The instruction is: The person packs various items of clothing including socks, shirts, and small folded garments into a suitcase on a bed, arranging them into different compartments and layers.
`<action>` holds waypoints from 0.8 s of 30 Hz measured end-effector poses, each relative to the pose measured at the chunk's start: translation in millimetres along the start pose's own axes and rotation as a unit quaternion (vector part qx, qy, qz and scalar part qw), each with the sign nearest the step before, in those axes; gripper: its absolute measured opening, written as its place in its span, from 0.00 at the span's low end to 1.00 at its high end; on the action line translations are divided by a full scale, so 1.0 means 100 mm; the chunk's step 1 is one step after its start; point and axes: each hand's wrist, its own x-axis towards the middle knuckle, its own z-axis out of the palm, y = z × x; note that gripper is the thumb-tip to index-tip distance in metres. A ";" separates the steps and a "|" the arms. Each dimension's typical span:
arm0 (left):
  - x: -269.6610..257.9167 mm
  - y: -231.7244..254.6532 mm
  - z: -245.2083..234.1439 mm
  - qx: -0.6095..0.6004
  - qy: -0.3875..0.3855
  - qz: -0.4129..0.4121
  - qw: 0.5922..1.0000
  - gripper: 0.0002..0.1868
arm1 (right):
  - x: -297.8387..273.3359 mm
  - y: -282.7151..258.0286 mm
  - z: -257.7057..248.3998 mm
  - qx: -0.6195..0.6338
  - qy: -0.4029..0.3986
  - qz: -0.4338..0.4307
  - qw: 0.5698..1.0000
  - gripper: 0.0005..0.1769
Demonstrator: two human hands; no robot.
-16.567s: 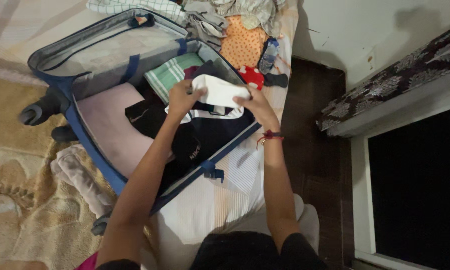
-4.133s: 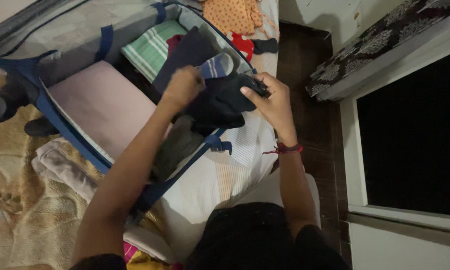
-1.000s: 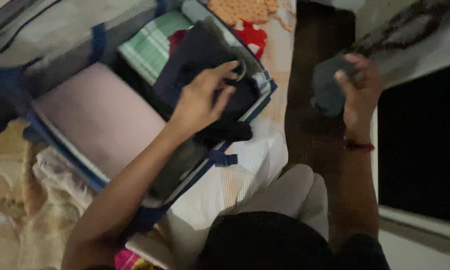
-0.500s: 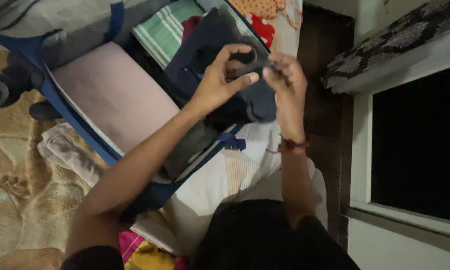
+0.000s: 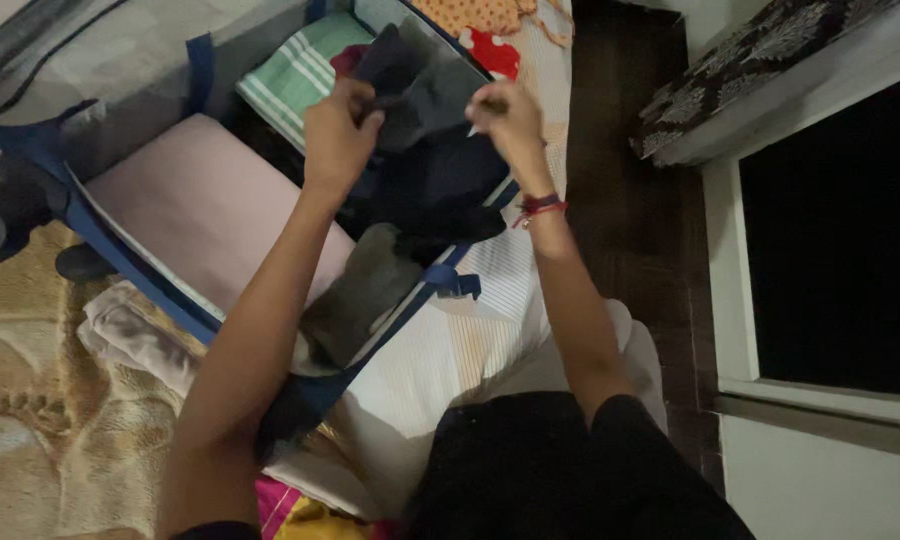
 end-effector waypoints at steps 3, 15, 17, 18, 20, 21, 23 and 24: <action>-0.11 -0.10 0.12 0.136 -0.031 0.013 0.990 0.16 | -0.16 0.20 0.06 -0.260 -0.070 -0.021 0.963 0.17; -0.14 0.41 0.13 0.084 -0.046 0.197 0.976 0.07 | -1.46 -0.77 -0.38 -0.385 -0.217 -0.160 0.882 0.30; -0.18 0.43 0.19 0.055 -0.111 0.197 0.973 0.07 | -1.43 -0.88 -0.40 -0.421 -0.124 -0.198 0.877 0.08; -0.20 0.44 0.21 0.046 -0.150 0.199 0.967 0.09 | -1.43 -0.95 -0.40 -0.392 -0.103 -0.180 0.896 0.10; -0.24 0.47 0.31 -0.024 -0.248 0.117 0.961 0.13 | -1.42 -1.14 -0.40 -0.334 -0.058 -0.145 0.930 0.13; -0.29 0.48 0.38 -0.084 -0.306 0.031 0.948 0.16 | -1.40 -1.22 -0.38 -0.336 -0.039 -0.149 0.929 0.13; -0.34 0.48 0.51 -0.184 -0.381 -0.058 0.904 0.19 | -1.32 -1.38 -0.35 -0.340 0.001 -0.161 0.926 0.11; -0.40 0.46 0.56 -0.227 -0.400 -0.067 0.885 0.19 | -1.29 -1.43 -0.33 -0.290 0.019 -0.138 0.947 0.13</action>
